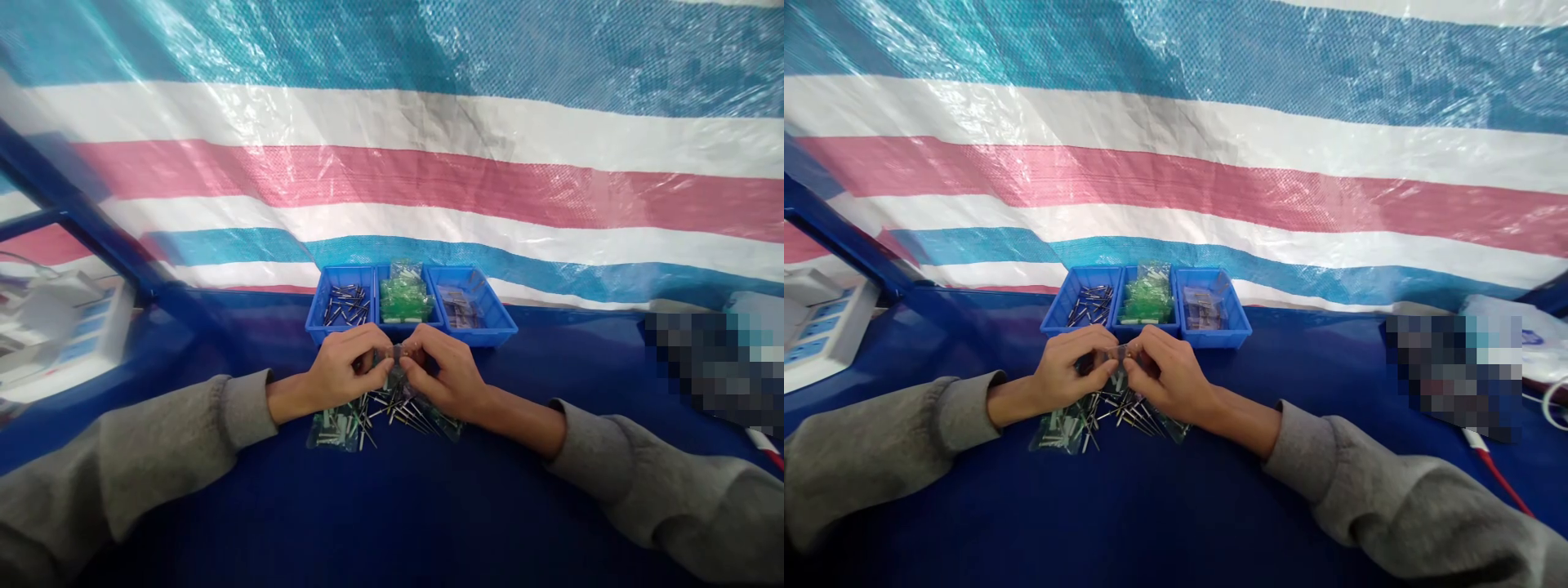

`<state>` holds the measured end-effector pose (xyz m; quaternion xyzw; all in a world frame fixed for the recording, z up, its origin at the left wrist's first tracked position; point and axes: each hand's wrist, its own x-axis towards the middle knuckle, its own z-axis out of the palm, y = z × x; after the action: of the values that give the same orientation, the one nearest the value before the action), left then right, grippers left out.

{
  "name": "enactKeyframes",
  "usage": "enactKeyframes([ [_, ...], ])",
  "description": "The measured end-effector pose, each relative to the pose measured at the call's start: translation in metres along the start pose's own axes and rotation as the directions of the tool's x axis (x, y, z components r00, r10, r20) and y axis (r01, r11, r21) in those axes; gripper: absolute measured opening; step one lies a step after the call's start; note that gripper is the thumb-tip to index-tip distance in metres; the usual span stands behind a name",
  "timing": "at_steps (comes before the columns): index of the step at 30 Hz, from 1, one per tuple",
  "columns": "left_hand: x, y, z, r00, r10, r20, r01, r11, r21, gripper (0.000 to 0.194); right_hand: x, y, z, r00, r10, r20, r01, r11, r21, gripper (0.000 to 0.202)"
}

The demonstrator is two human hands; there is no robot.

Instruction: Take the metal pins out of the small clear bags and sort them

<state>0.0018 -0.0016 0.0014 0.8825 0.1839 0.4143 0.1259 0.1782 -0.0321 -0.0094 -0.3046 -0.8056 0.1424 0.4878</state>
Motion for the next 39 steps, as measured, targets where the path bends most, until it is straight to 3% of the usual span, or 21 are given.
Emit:
enactKeyframes([
  [22, -0.0028, -0.0028, -0.0002, 1.000, -0.008, -0.001, 0.008, 0.999, -0.033, 0.007, 0.0013, -0.0015, -0.0008, 0.999, 0.006, 0.040, -0.007, 1.000, 0.013, 0.018],
  [31, -0.0010, -0.0028, 0.0013, 0.999, 0.026, -0.032, -0.027, 0.998, -0.050, 0.005, -0.0012, -0.0020, 0.0012, 0.998, 0.019, -0.053, -0.017, 1.000, 0.025, 0.015],
  [39, 0.0004, -0.0027, 0.0000, 0.997, -0.001, -0.077, -0.003, 0.999, -0.048, 0.004, -0.0005, -0.0006, 0.0004, 0.998, 0.055, -0.031, -0.054, 0.997, 0.053, 0.011],
])
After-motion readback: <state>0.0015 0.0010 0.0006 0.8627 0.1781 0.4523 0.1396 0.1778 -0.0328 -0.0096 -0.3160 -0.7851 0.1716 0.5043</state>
